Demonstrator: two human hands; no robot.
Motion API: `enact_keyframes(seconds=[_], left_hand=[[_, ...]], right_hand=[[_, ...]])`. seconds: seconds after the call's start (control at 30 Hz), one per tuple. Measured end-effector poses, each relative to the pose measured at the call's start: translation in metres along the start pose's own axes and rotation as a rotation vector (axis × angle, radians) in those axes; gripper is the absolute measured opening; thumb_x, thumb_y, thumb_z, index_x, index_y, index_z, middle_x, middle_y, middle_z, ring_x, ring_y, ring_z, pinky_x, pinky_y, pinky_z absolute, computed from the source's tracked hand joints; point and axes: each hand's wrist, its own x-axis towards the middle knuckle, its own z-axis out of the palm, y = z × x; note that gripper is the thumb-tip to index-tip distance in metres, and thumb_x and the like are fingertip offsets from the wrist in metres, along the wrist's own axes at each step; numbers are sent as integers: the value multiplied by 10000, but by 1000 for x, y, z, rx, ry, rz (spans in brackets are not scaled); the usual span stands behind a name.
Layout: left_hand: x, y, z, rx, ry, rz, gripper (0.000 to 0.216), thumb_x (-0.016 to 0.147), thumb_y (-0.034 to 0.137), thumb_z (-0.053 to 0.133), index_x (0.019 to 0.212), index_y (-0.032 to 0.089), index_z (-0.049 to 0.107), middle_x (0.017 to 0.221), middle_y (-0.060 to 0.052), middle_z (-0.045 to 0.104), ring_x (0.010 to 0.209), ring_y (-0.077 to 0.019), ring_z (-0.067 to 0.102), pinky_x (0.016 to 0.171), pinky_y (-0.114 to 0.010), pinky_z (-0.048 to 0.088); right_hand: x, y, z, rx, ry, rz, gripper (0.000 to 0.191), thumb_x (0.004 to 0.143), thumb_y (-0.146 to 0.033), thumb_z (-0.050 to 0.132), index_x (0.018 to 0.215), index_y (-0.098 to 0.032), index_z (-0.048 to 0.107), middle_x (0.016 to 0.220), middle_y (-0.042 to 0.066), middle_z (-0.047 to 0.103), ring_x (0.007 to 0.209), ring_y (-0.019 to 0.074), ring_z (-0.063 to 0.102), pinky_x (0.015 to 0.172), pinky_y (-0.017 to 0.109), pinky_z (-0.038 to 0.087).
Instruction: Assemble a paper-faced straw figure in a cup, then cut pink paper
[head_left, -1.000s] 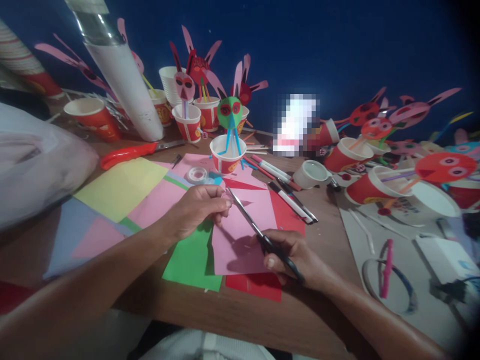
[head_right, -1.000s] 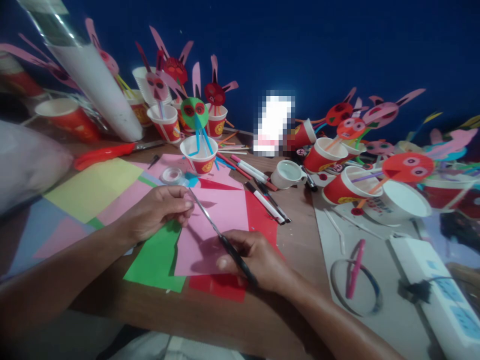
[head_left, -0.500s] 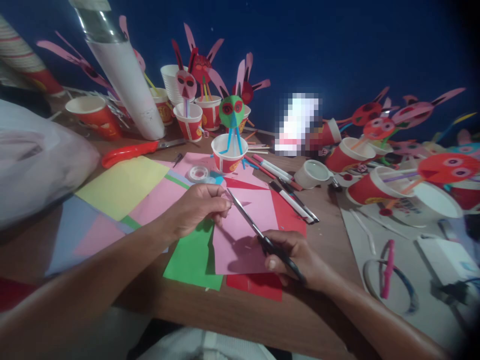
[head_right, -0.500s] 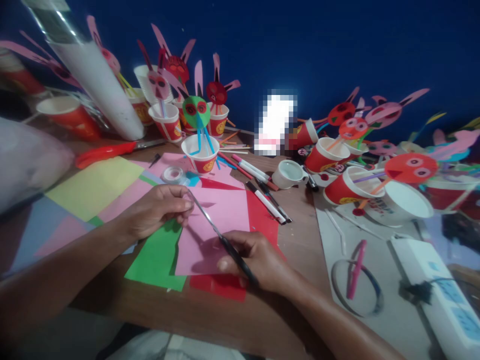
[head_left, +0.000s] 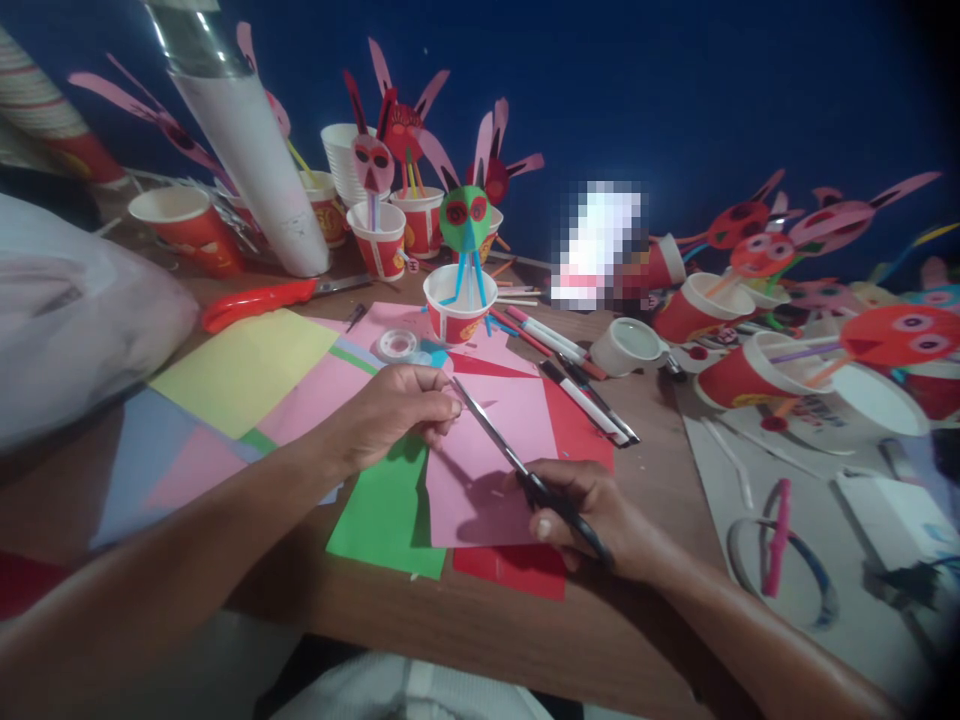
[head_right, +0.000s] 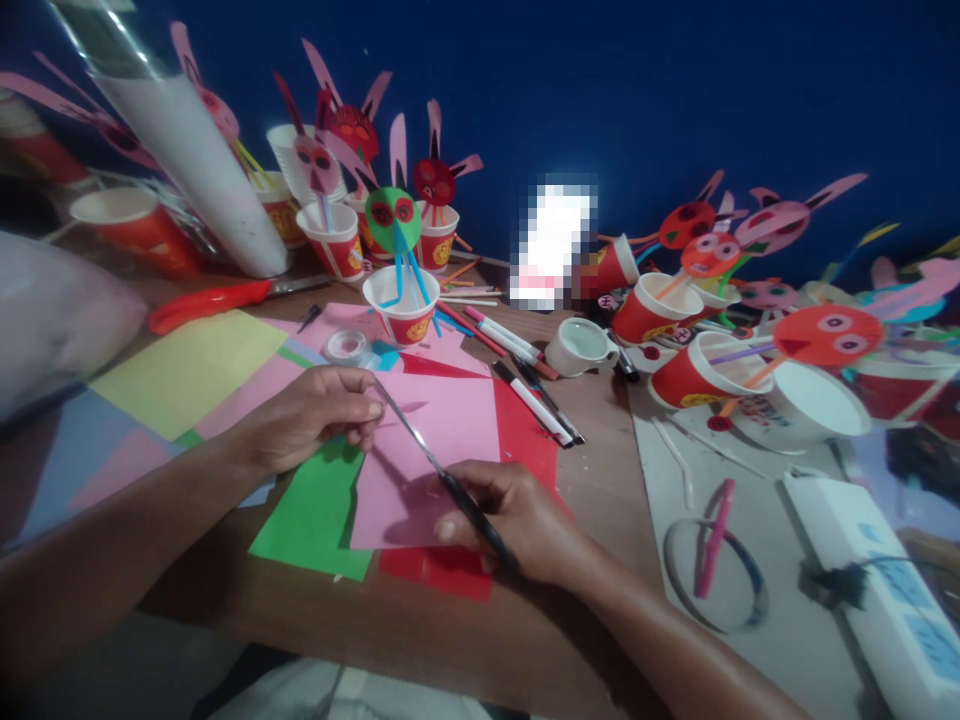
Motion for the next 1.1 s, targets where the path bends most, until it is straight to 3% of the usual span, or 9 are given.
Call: enact_keyframes(seconds=[0.27, 0.53, 0.83, 1.1], left_hand=[[1, 0, 0, -34, -22, -6, 132, 671, 157, 628, 567, 136, 548, 482, 35, 520, 434, -49, 482, 433, -153, 395], [0, -2, 3, -62, -18, -2, 103, 668, 156, 621, 591, 133, 558, 485, 35, 524, 442, -61, 504, 441, -169, 440], [-3, -1, 6, -85, 15, 2, 96, 647, 143, 611, 578, 142, 544, 474, 39, 530, 428, -63, 498, 454, -188, 467], [-4, -2, 9, -91, 0, 7, 91, 673, 148, 608, 597, 130, 561, 488, 28, 561, 432, -67, 529, 432, -166, 446]], right_hand=[[1, -6, -1, -19, -40, -60, 490, 697, -517, 703, 981, -125, 629, 609, -45, 475, 417, 37, 382, 372, 150, 314], [0, -10, 2, -61, -20, -55, 523, 672, -578, 686, 935, -130, 622, 617, -36, 476, 459, 61, 400, 403, 175, 347], [0, -15, 4, -59, -30, -86, 403, 698, -512, 696, 800, -147, 560, 622, -44, 439, 511, 64, 382, 447, 178, 303], [0, -13, 3, -64, -39, -53, 441, 694, -530, 691, 865, -143, 566, 618, -40, 462, 462, 63, 424, 412, 171, 334]])
